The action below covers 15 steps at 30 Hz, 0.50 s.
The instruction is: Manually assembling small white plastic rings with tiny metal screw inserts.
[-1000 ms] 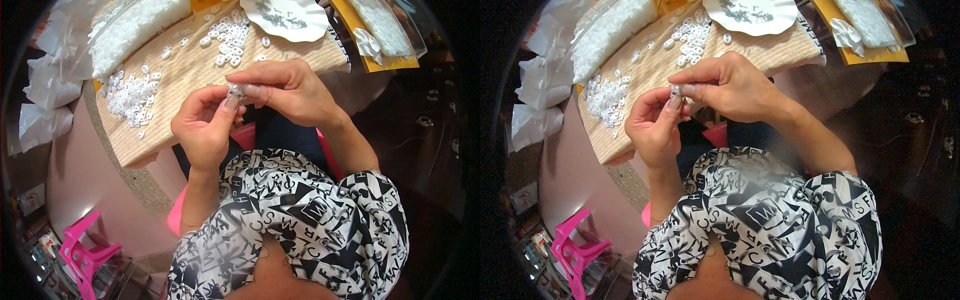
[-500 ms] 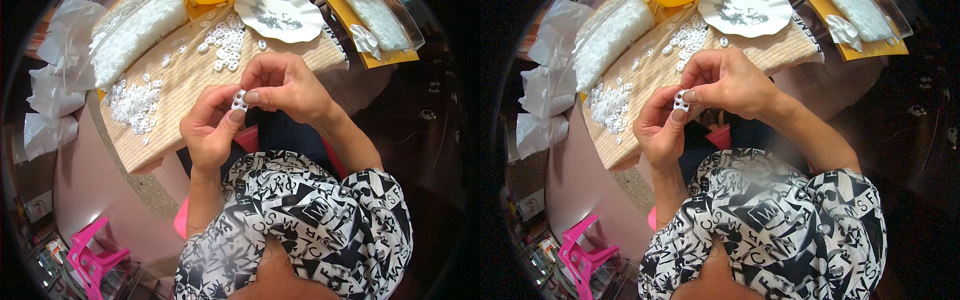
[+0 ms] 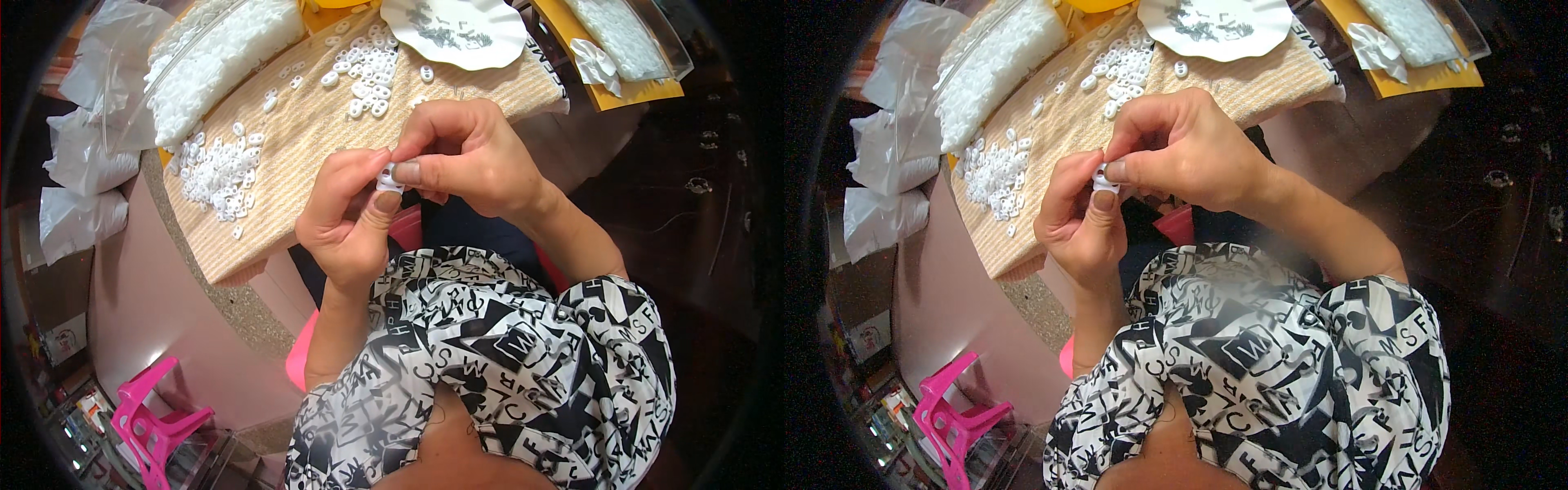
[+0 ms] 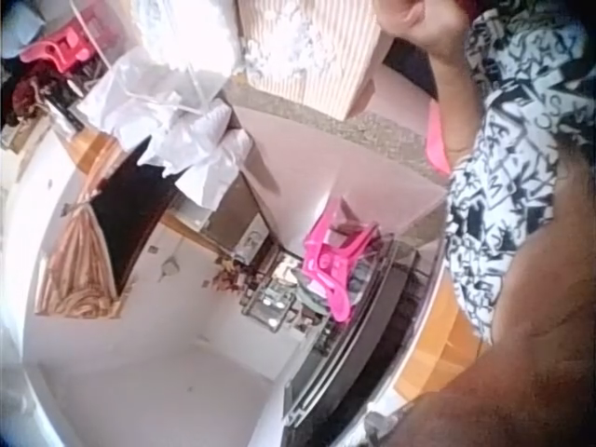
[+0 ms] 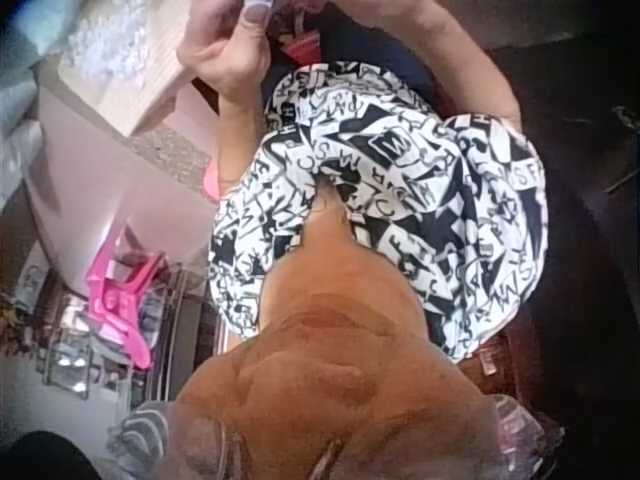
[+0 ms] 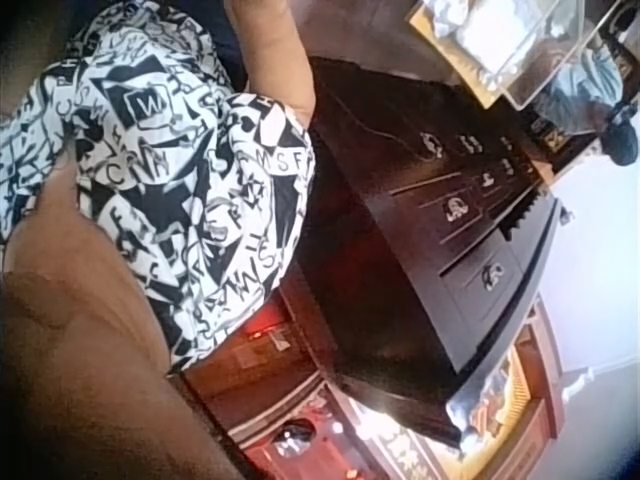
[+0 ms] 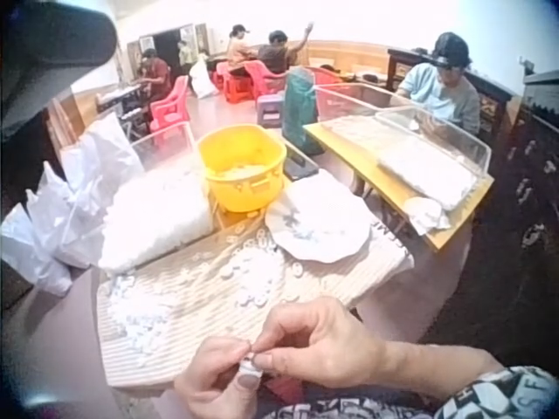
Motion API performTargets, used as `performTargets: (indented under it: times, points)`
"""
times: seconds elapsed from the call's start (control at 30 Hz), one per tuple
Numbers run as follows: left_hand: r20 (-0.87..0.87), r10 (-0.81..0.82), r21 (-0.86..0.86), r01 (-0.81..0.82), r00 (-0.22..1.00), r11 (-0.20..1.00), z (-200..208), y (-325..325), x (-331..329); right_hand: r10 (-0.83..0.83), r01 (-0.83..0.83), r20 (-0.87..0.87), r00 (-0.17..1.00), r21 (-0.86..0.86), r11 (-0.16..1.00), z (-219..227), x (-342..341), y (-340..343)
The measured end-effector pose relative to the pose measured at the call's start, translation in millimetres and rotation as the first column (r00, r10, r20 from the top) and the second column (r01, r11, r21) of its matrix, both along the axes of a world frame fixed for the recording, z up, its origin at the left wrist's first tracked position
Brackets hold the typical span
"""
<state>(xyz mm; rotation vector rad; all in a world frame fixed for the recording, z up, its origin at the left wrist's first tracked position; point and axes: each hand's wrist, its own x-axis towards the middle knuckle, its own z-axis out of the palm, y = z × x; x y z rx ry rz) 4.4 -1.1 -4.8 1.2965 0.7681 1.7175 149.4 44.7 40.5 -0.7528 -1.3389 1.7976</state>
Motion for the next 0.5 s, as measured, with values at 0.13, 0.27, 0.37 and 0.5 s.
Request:
performTargets:
  times: [0.13, 0.27, 0.37, 0.5]
  points:
    - [-0.04, 0.087, 0.056, -0.085, 0.995, 0.995, -1.5, -1.1, 4.9, 0.003, -0.004, 0.076, 0.997, 0.013, 1.0, 5.8, 2.0, -2.7]
    - [-0.064, 0.107, 0.076, -0.102, 0.992, 0.992, -3.5, -0.8, 5.6, 0.025, -0.025, 0.077, 0.997, -0.002, 1.0, 5.7, 3.6, -1.5]
    - [-0.104, 0.084, 0.079, -0.076, 0.991, 0.994, -6.1, -1.1, 3.8, 0.063, -0.069, 0.09, 0.994, 0.067, 0.995, -0.1, 3.8, -0.6]
    - [0.054, -0.02, -0.025, 0.022, 0.998, 0.999, -2.9, 6.3, 0.7, 0.013, -0.014, -0.02, 1.0, -0.069, 0.997, -1.2, -4.0, 3.0]
